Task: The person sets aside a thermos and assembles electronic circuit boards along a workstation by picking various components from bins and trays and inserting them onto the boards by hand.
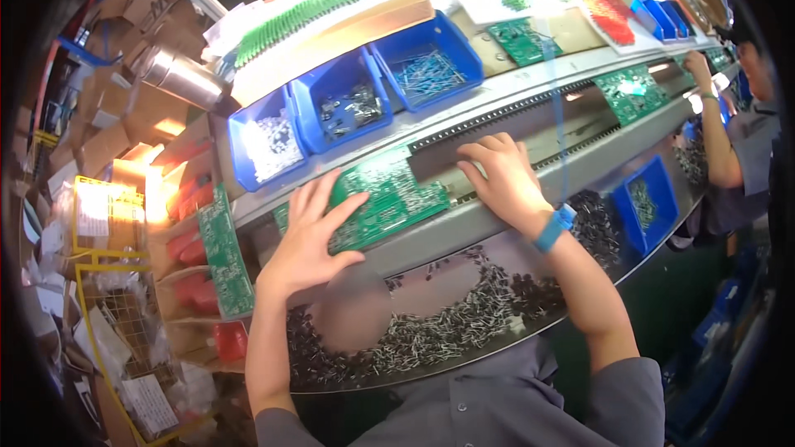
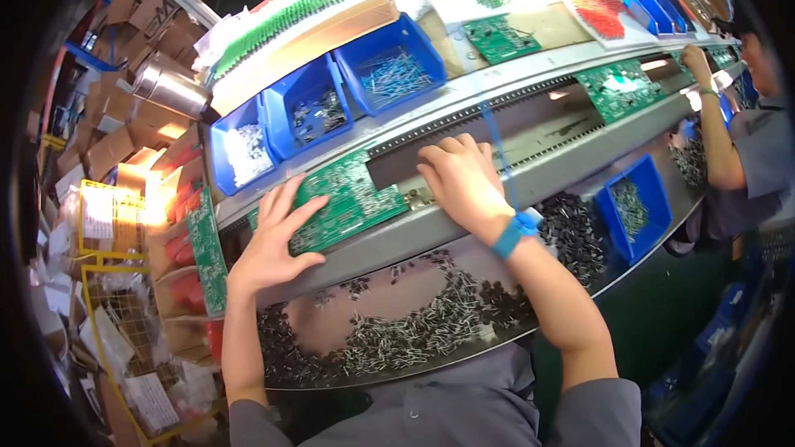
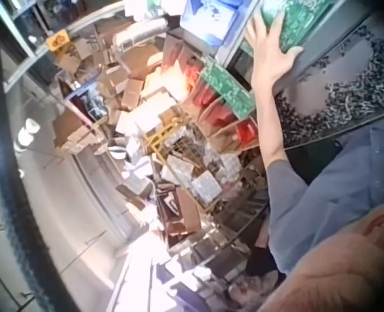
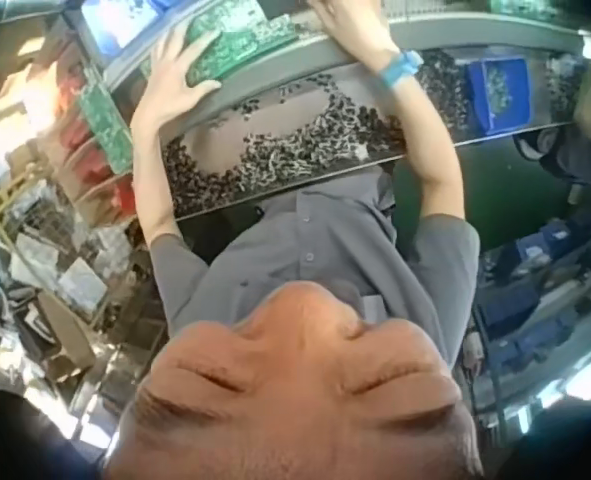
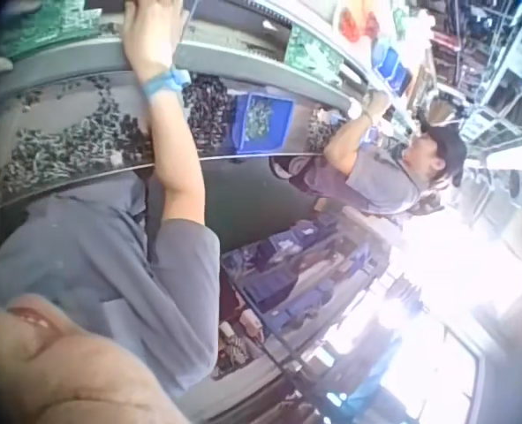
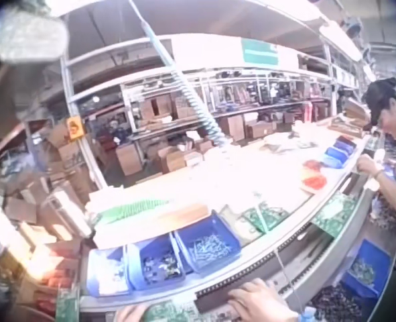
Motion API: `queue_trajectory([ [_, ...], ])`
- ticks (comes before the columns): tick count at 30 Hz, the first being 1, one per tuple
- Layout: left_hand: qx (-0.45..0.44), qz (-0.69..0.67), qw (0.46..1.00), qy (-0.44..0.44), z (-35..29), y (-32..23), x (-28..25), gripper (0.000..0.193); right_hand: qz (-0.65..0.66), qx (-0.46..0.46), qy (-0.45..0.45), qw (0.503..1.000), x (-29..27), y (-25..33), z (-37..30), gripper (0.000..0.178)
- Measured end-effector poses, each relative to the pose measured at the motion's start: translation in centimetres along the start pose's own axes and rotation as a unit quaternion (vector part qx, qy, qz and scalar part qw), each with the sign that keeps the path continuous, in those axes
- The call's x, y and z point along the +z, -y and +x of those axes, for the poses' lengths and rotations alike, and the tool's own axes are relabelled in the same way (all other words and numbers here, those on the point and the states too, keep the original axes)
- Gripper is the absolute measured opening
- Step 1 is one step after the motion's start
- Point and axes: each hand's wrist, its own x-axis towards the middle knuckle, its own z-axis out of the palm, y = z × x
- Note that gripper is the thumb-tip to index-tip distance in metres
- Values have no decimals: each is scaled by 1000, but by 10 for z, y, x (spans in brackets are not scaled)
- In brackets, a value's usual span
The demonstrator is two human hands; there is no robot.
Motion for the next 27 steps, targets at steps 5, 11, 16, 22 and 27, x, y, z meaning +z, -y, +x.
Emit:
queue_trajectory([
  [5, 31, -2, 999, 22, 12, 12, 8, 78, 2, 15, 23, 1000, 1, -3, 0, 17],
  [11, 32, -10, 999, 33, 14, 12, 16, 71, -3, 18, 30, 999, -1, -4, 0, 17],
  [16, -30, 63, 997, -39, -1, 0, 35, 58, 2, 13, 37, 999, -2, -1, 3, 18],
  [22, -62, 57, 982, -168, -23, -10, 61, 51, -7, -1, 20, 1000, -2, -3, 0, 17],
  [27, -49, 58, 982, -174, -32, -11, 67, 55, -19, -28, 12, 999, -2, 3, 5, 15],
])
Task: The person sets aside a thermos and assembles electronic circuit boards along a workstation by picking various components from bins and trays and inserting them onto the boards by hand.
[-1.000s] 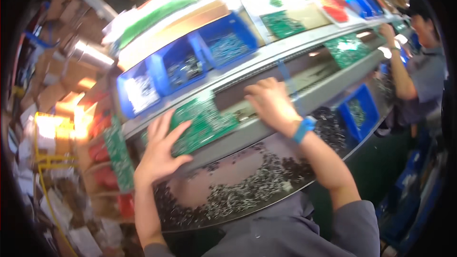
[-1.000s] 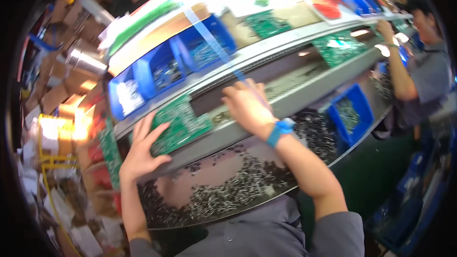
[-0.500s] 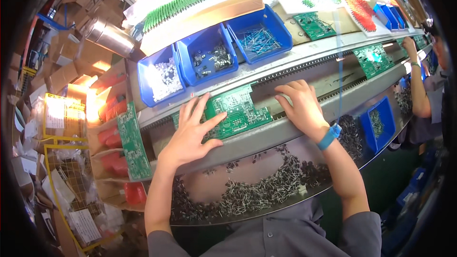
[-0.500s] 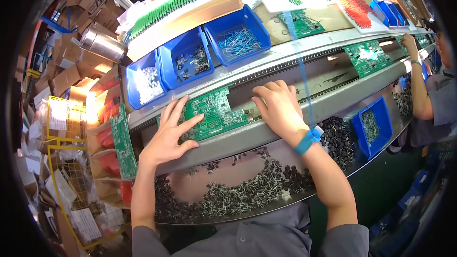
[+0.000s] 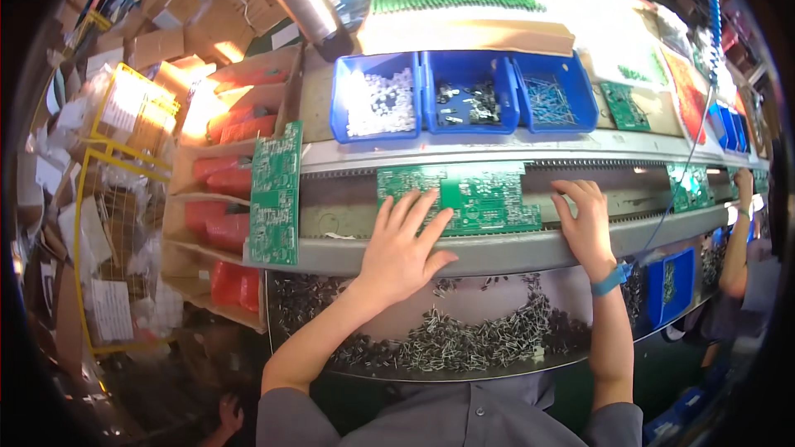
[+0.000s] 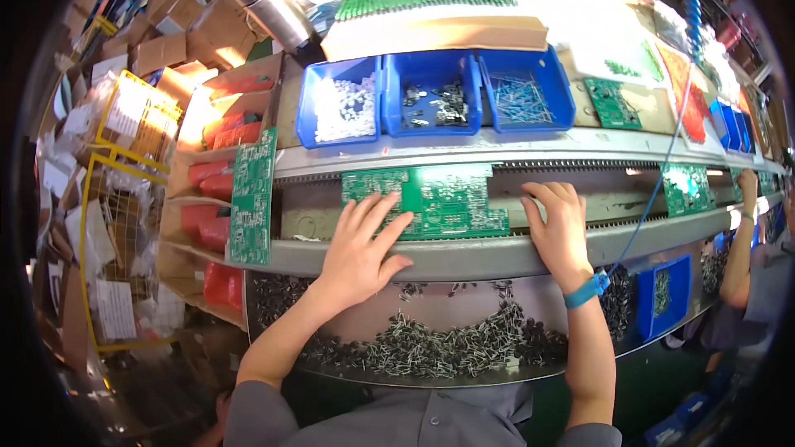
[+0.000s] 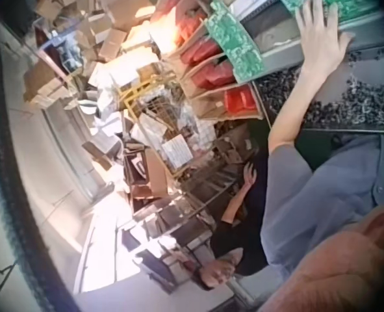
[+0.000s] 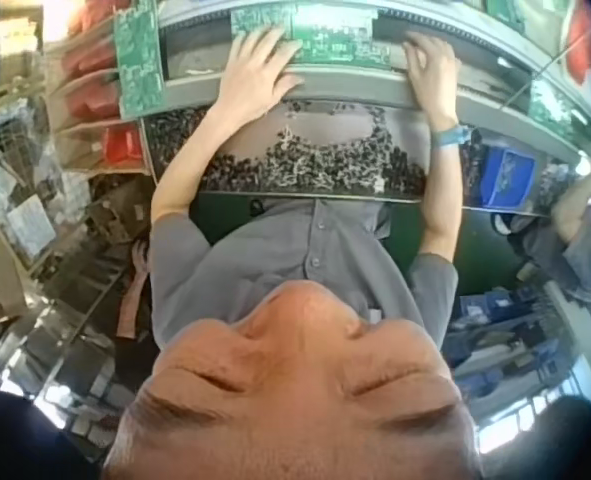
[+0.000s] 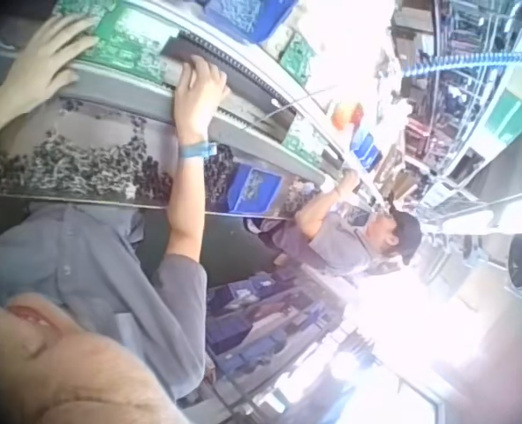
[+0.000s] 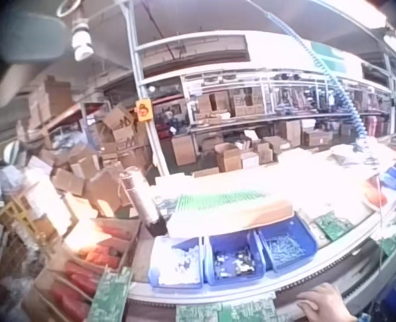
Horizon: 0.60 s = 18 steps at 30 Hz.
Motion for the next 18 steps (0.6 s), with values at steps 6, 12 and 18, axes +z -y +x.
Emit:
queue_trajectory([
  [6, -4, -6, 1000, -21, -2, -1, 3, 55, 21, -163, -13, 986, -4, 55, 42, 15],
  [12, -15, -9, 998, -53, 0, -5, 9, 51, 57, -337, 44, 939, 55, 135, 137, 13],
  [18, -13, -29, 997, -75, 7, -13, 15, 50, 47, -323, 129, 936, 145, 140, 191, 15],
])
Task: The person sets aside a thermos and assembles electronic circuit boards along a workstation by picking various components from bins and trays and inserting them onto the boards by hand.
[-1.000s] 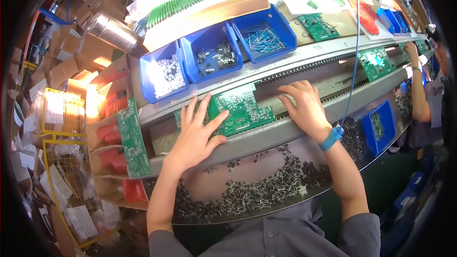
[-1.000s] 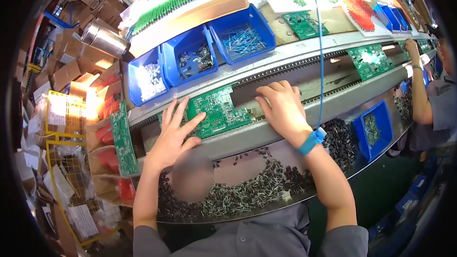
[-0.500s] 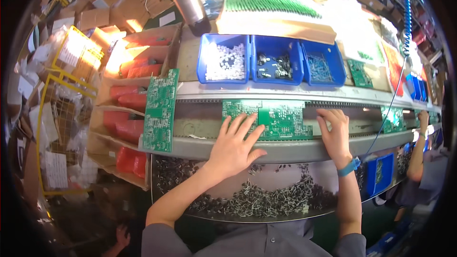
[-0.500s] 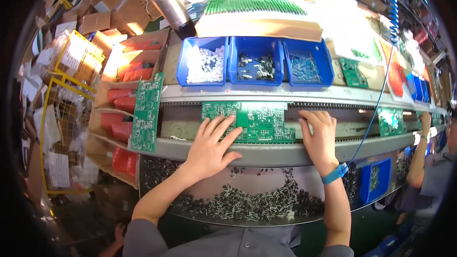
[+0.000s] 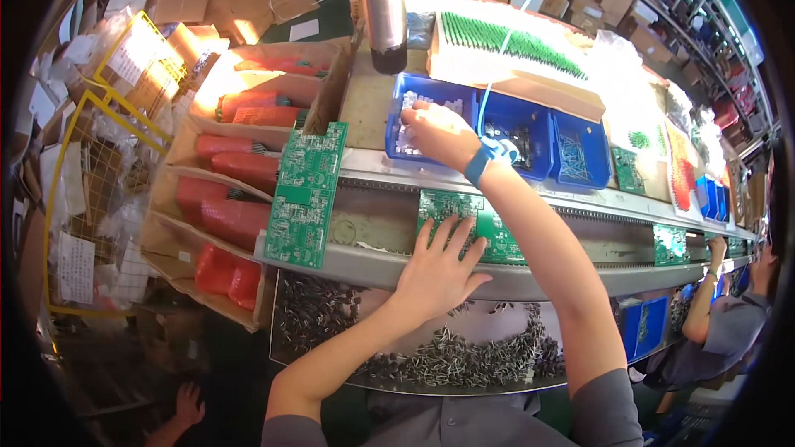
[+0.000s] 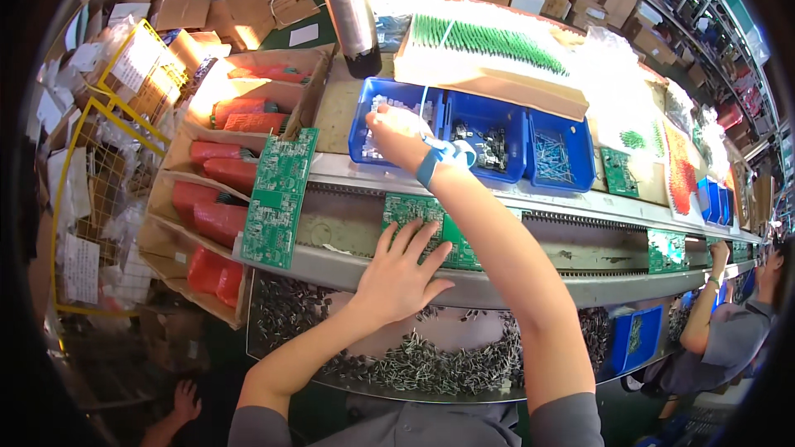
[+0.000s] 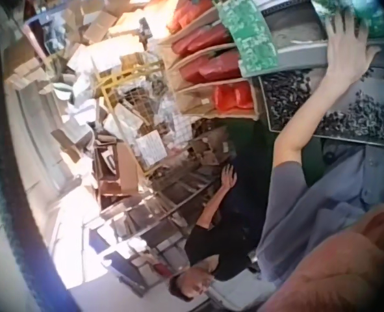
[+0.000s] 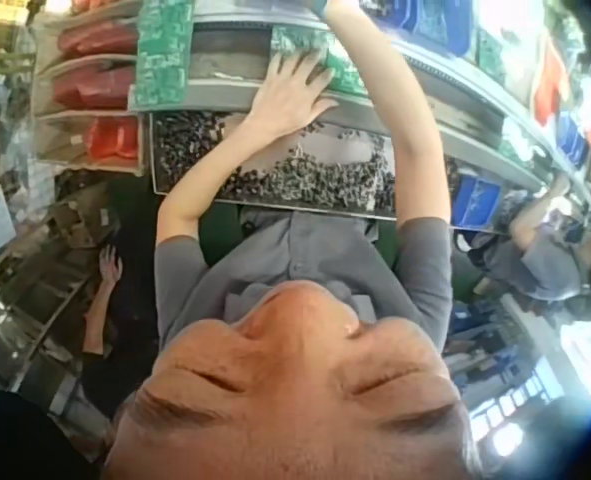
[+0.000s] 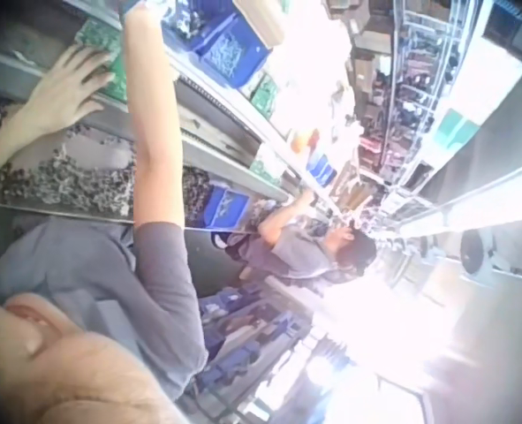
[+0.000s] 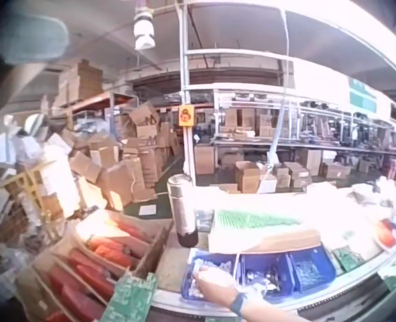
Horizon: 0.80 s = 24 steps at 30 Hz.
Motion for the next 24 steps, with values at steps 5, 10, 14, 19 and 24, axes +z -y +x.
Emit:
queue_trajectory([
  [5, -31, 6, 999, 1, -7, 8, -5, 52, -40, 8, 39, 998, 0, 3, 17, 14],
  [10, -32, -10, 999, 11, -12, 13, 6, 56, -48, 14, 43, 998, 5, -12, 14, 9],
  [14, -17, -33, 997, -66, -1, 2, 26, 56, -53, -1, 78, 996, -9, -41, 9, 14],
  [19, -21, -64, 993, -94, -9, 4, 35, 56, -84, -19, 43, 995, -9, -20, 7, 9],
  [24, -33, -71, 994, -81, -10, 3, 35, 53, -175, -28, 80, 981, -2, -35, 9, 10],
])
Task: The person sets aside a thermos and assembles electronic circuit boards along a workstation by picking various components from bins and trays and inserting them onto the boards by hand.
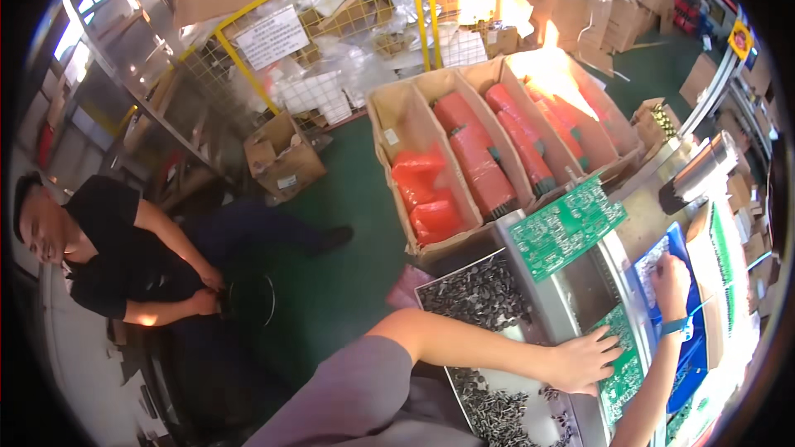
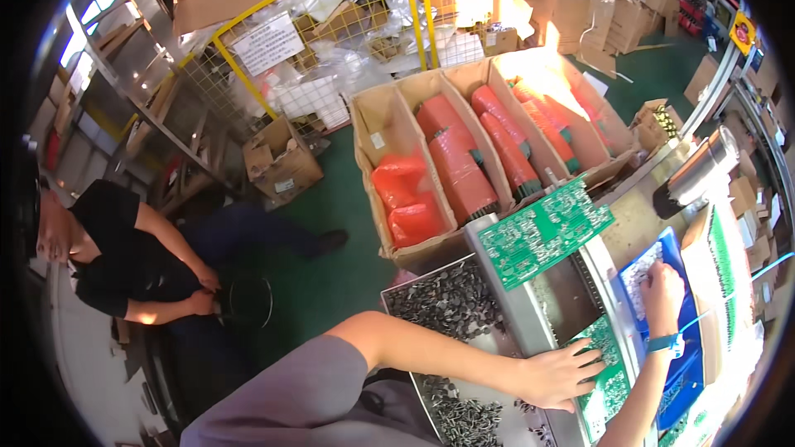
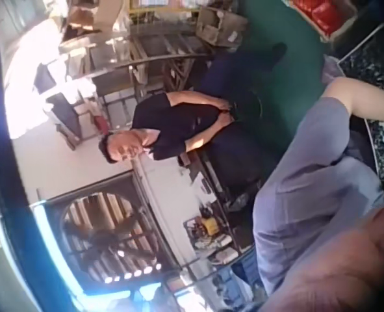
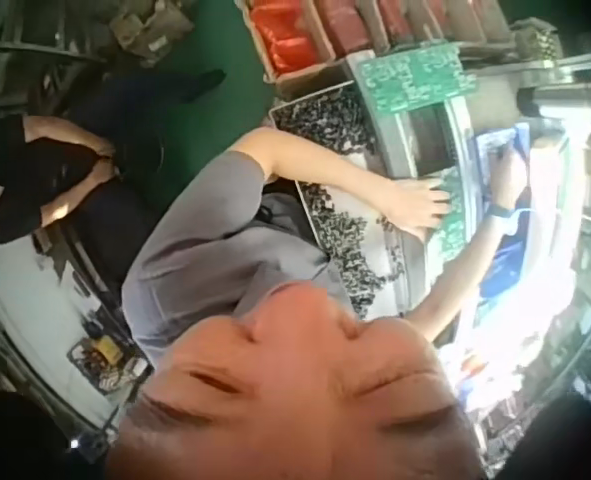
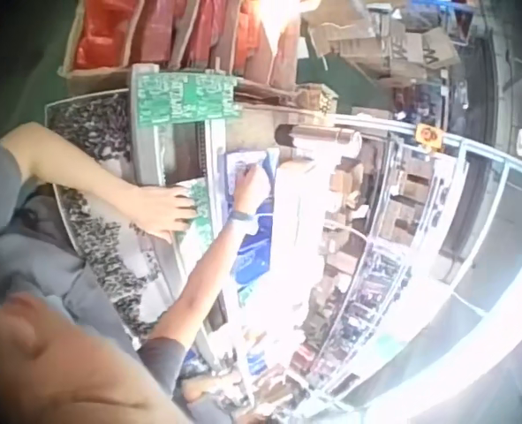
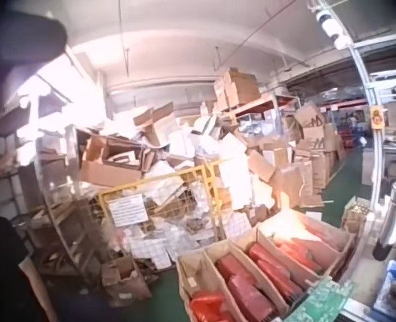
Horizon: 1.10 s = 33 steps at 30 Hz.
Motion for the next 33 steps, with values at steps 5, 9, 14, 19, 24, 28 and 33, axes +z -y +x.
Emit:
queue_trajectory([
  [5, 12, 6, 999, 30, 7, 0, -3, 55, 35, -4, -33, 999, -5, 2, -1, 8],
  [9, -4, 22, 998, 65, 1, -2, -17, 54, 41, 1, 7, 999, -15, 16, 10, 3],
  [14, -1, 37, 997, 74, 2, -3, -15, 54, 108, 42, 26, 993, -21, 16, 0, 9],
  [19, 0, 57, 992, 116, 7, -7, -27, 53, 53, 133, 17, 990, 2, 18, -2, 14],
  [24, 12, 97, 992, 80, 4, 2, -41, 51, 53, 87, -30, 994, -9, 43, 14, 13],
  [28, 27, 90, 992, 84, 15, -3, -42, 48, 29, 60, -107, 992, -14, 32, -1, 8],
  [33, 32, 85, 992, 91, 8, -2, -43, 48, 11, 59, -38, 998, -10, 32, 2, 4],
])
